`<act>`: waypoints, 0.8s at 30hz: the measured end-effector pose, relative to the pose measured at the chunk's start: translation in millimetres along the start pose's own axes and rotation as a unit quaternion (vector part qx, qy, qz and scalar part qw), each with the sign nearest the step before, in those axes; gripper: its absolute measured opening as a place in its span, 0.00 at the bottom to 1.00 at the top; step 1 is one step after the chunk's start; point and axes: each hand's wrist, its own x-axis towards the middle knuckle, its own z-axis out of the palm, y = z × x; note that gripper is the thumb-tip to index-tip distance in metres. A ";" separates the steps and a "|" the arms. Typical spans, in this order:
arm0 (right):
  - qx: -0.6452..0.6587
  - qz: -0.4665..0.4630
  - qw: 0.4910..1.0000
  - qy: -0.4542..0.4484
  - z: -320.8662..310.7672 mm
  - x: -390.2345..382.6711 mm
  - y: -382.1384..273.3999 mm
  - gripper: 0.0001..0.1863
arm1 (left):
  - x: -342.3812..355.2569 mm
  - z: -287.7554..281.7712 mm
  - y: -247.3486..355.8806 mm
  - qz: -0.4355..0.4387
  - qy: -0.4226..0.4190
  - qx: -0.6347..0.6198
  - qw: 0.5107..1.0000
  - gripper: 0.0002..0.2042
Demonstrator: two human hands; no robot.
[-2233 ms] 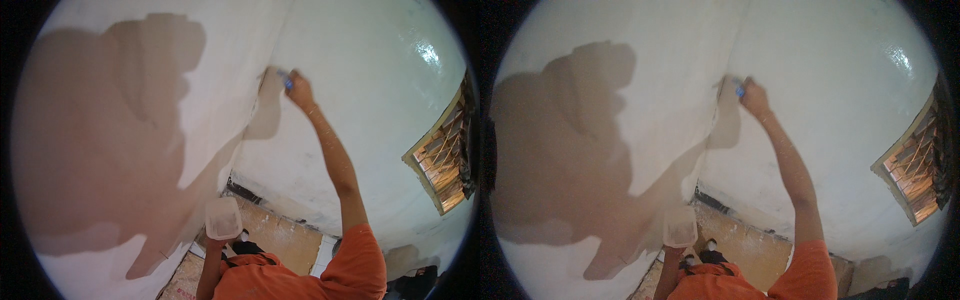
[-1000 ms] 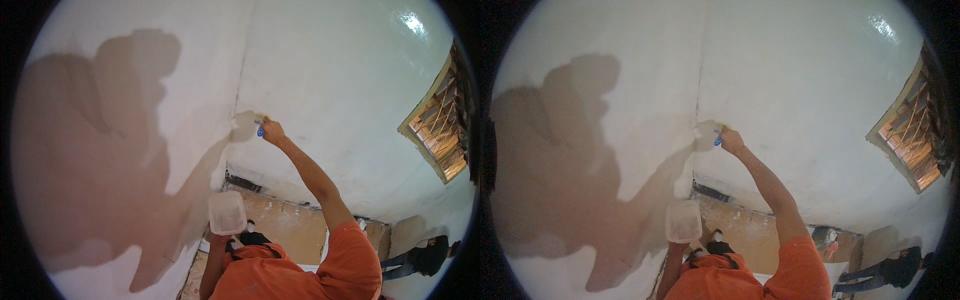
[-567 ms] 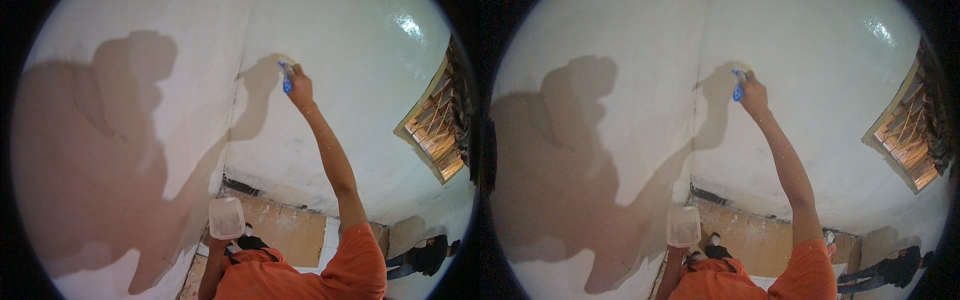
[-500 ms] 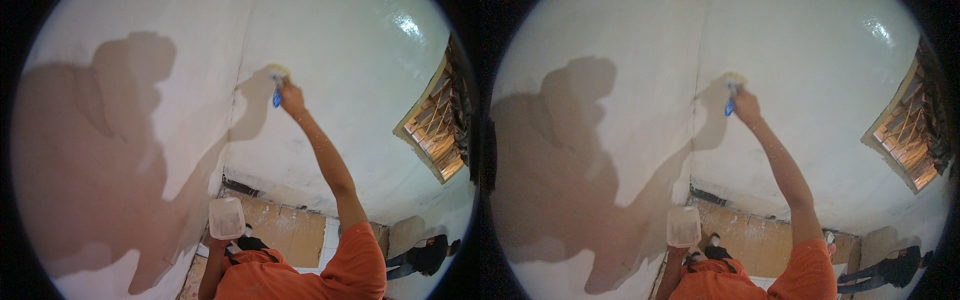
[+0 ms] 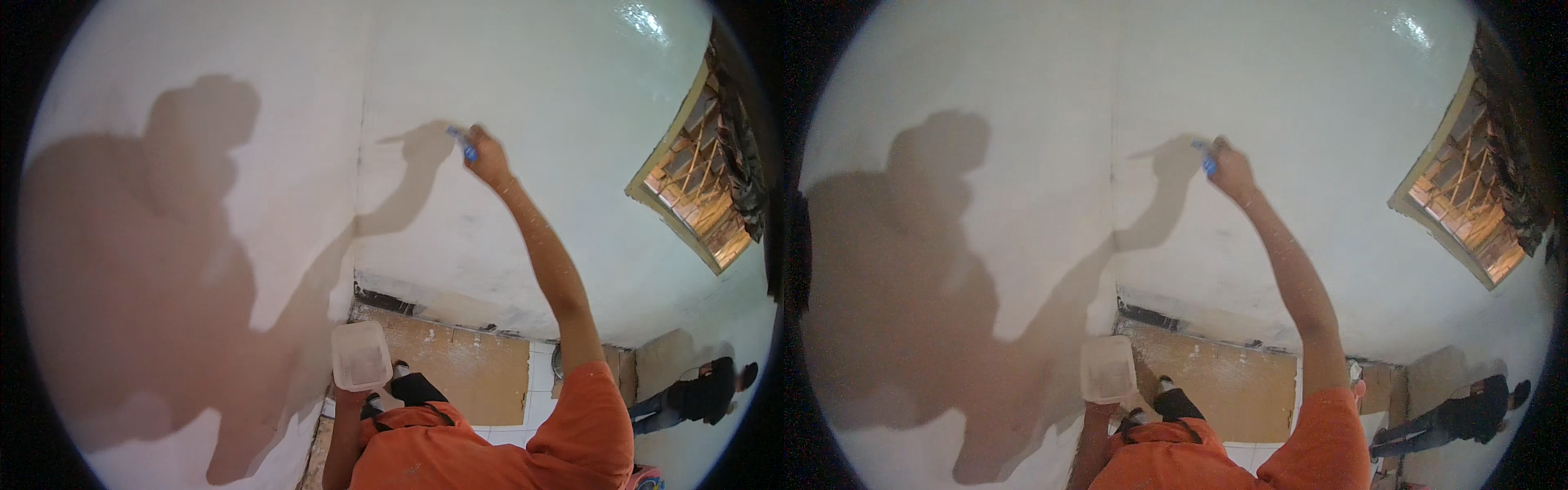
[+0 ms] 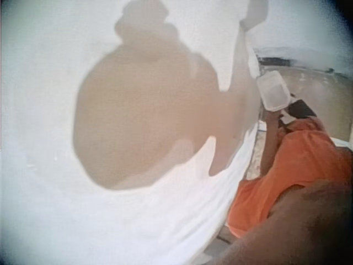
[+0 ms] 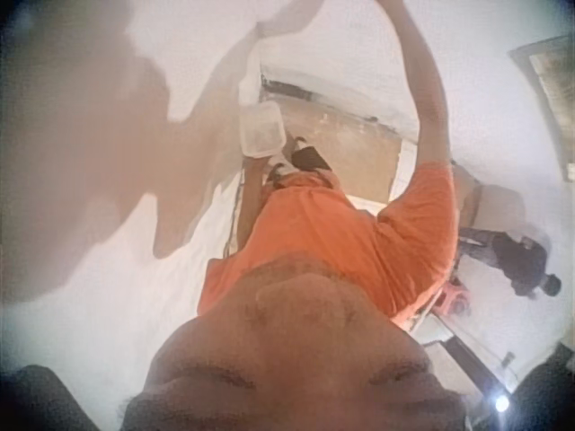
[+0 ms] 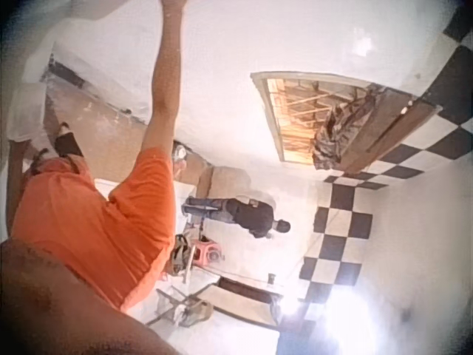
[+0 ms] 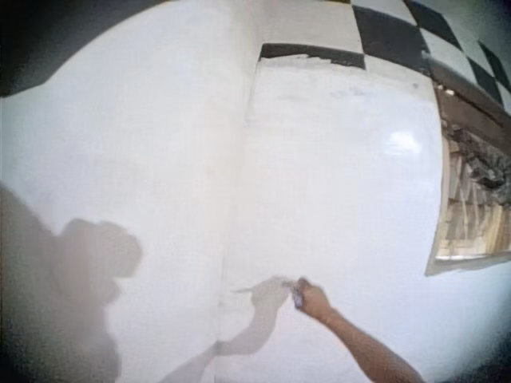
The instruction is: The person paints the wall and trim using a paint brush dipped into a white plastic container.
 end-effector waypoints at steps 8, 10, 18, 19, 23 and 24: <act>-0.137 -0.099 0.981 0.096 -29.3 -50.8 110.8 0.20 | 11.5 14.5 -28.4 -0.040 -0.020 -0.019 0.999 0.32; -0.114 -0.066 0.991 -0.024 35.0 -108.7 127.5 0.29 | 11.4 15.2 -32.5 -0.046 -0.021 -0.026 0.998 0.32; 0.024 0.009 0.993 -0.116 28.3 -146.9 130.5 0.28 | -3.6 19.5 -44.1 -0.069 -0.007 -0.050 0.996 0.32; 0.009 0.027 0.995 -0.096 4.0 -128.6 136.9 0.29 | -7.5 19.7 -46.2 -0.074 -0.002 -0.053 0.996 0.32; -0.053 -0.039 0.994 0.089 -108.3 -59.9 114.0 0.28 | -19.4 22.9 -54.0 -0.087 0.003 -0.070 0.994 0.33; -0.043 -0.048 0.987 0.147 -125.1 -51.3 111.5 0.27 | -21.5 23.8 -57.4 -0.086 0.002 -0.072 0.994 0.33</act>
